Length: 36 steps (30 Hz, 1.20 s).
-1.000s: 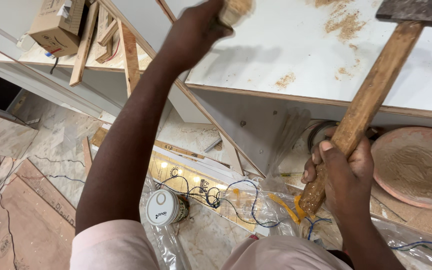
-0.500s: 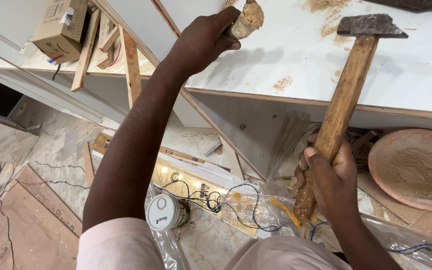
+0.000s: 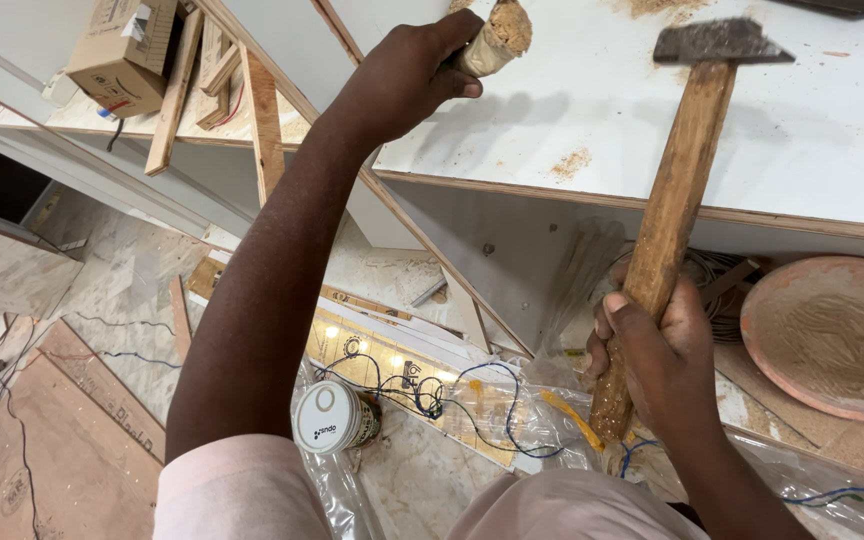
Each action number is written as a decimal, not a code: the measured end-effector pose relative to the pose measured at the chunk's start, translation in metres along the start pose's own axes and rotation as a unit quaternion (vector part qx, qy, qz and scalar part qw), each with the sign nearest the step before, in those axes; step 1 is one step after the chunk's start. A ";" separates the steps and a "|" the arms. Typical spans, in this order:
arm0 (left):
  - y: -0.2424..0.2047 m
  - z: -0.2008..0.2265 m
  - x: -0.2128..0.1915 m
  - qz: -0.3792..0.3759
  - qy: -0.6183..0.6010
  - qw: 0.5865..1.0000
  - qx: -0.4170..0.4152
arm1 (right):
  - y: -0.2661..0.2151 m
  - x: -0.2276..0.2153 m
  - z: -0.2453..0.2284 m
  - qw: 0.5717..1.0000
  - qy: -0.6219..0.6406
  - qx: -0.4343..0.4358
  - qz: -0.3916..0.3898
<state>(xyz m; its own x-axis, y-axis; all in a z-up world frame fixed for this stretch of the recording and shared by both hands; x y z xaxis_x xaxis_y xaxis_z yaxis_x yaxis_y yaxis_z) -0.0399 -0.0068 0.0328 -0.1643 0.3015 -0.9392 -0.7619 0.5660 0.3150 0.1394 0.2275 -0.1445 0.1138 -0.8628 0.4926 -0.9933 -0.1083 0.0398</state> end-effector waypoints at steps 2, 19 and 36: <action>-0.001 -0.002 0.001 -0.006 -0.002 1.000 -0.010 | 0.000 0.005 -0.009 1.000 0.000 -0.016 -0.013; 0.009 -0.003 0.016 -0.021 0.046 0.999 0.001 | 0.009 0.008 -0.045 0.987 0.045 -0.153 0.019; 0.012 0.003 0.016 -0.020 0.060 0.998 0.000 | 0.028 0.025 0.017 0.993 -0.016 0.118 -0.014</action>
<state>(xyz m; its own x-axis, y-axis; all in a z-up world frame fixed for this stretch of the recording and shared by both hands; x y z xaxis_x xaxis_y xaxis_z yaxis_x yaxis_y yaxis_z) -0.0497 0.0069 0.0223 -0.2079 0.1841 -0.9607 -0.7695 0.5755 0.2768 0.1143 0.1946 -0.1455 0.1449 -0.8728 0.4660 -0.9584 -0.2409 -0.1533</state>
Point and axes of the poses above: each hand's wrist, its own y-axis towards the middle knuckle, its own x-axis out of the palm, z = x × y, the point moved 6 cm from there along y, towards the middle knuckle, and after that the axes turned 1 degree about y, right-handed, at the moved point
